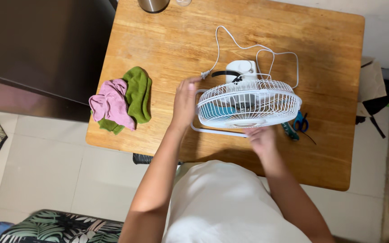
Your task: The person assembles a small white table fan on a wooden table. They attach the fan blades to the motor hub, secure them with a screwdriver, then attach the front and rear wire cages. Finally, they wrap the power cord around the fan base.
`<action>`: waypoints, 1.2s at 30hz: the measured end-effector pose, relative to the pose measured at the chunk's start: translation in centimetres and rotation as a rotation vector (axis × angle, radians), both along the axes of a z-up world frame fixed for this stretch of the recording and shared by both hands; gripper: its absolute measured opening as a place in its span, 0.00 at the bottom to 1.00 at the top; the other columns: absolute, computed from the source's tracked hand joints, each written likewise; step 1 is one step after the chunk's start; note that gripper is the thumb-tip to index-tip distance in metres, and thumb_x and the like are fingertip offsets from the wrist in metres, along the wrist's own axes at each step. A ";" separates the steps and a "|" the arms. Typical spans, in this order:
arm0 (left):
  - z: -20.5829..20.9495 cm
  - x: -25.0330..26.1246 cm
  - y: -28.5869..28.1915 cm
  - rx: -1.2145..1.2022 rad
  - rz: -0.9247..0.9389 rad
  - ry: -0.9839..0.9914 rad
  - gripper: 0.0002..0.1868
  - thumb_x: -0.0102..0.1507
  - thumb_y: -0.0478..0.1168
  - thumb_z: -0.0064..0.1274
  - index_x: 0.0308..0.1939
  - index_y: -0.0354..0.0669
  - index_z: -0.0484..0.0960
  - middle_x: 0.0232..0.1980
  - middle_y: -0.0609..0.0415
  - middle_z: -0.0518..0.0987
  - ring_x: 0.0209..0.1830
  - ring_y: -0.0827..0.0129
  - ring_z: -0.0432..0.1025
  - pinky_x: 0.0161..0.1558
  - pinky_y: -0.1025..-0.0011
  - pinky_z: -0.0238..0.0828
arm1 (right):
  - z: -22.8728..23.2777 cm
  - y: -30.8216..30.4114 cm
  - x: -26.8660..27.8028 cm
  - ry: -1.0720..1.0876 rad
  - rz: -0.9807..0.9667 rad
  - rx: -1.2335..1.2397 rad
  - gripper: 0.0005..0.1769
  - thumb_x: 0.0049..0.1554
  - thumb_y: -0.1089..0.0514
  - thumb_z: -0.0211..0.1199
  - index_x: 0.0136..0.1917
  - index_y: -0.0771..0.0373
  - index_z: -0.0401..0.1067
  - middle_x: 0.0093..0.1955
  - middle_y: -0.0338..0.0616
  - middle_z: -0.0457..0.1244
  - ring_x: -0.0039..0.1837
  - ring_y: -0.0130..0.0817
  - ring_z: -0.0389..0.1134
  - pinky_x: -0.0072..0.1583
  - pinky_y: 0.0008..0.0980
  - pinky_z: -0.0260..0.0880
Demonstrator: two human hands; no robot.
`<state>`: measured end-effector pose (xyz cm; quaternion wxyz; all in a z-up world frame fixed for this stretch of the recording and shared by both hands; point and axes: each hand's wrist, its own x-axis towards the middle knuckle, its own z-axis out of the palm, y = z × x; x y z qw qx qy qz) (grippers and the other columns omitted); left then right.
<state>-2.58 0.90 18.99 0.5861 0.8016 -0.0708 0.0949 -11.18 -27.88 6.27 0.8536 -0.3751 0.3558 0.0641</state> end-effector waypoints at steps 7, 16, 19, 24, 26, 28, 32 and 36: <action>13.9 -1.7 -9.0 0.530 -0.267 -0.494 0.35 0.58 0.63 0.63 0.55 0.37 0.80 0.61 0.41 0.77 0.65 0.46 0.68 0.67 0.46 0.59 | -8.2 2.8 1.4 0.130 0.037 0.353 0.22 0.67 0.48 0.47 0.64 0.66 0.68 0.61 0.53 0.65 0.65 0.44 0.65 0.72 0.49 0.63; 15.6 -0.6 -14.9 1.032 -0.497 -0.283 0.38 0.45 0.63 0.71 0.51 0.48 0.81 0.49 0.50 0.82 0.57 0.53 0.73 0.56 0.56 0.69 | -10.8 5.2 1.5 0.039 -0.048 0.418 0.18 0.63 0.50 0.55 0.61 0.63 0.69 0.56 0.47 0.66 0.58 0.39 0.65 0.67 0.43 0.67; 15.3 -0.5 -14.5 1.045 -0.530 -0.263 0.37 0.46 0.62 0.71 0.53 0.48 0.82 0.50 0.49 0.81 0.56 0.51 0.73 0.54 0.56 0.69 | -10.0 5.9 1.4 -0.001 -0.074 0.416 0.20 0.65 0.48 0.52 0.61 0.66 0.68 0.59 0.49 0.65 0.61 0.40 0.66 0.67 0.44 0.67; 15.7 -0.4 -14.5 1.087 -0.569 -0.245 0.39 0.45 0.62 0.72 0.55 0.50 0.81 0.51 0.51 0.81 0.58 0.51 0.72 0.56 0.56 0.68 | -8.2 6.3 1.5 -0.094 -0.031 0.350 0.19 0.66 0.52 0.48 0.65 0.64 0.66 0.64 0.47 0.64 0.66 0.38 0.65 0.68 0.42 0.67; 15.8 -0.7 -14.5 1.100 -0.555 -0.240 0.40 0.44 0.62 0.72 0.56 0.50 0.80 0.51 0.50 0.80 0.58 0.51 0.71 0.56 0.56 0.67 | -8.2 6.3 1.2 -0.135 0.001 0.298 0.19 0.62 0.58 0.47 0.65 0.63 0.65 0.65 0.46 0.64 0.66 0.38 0.66 0.68 0.42 0.67; 15.9 -0.9 -14.5 1.109 -0.544 -0.243 0.41 0.45 0.63 0.71 0.56 0.50 0.80 0.52 0.50 0.79 0.58 0.50 0.71 0.57 0.55 0.67 | -8.7 6.1 0.9 -0.215 0.019 0.239 0.24 0.55 0.69 0.48 0.65 0.60 0.64 0.64 0.45 0.64 0.64 0.39 0.67 0.65 0.44 0.68; 15.8 -1.0 -14.6 1.116 -0.548 -0.233 0.41 0.45 0.63 0.71 0.57 0.50 0.79 0.53 0.49 0.79 0.58 0.49 0.71 0.57 0.54 0.67 | -10.1 6.0 0.2 -0.299 0.022 0.165 0.20 0.56 0.75 0.51 0.62 0.68 0.66 0.60 0.49 0.65 0.59 0.39 0.67 0.60 0.37 0.68; 15.8 -0.9 -14.5 1.121 -0.559 -0.251 0.41 0.45 0.64 0.71 0.56 0.49 0.79 0.53 0.48 0.79 0.59 0.49 0.70 0.59 0.53 0.66 | -10.2 6.4 -0.1 -0.362 0.005 0.116 0.22 0.58 0.80 0.54 0.63 0.68 0.66 0.57 0.50 0.64 0.52 0.35 0.63 0.49 0.31 0.60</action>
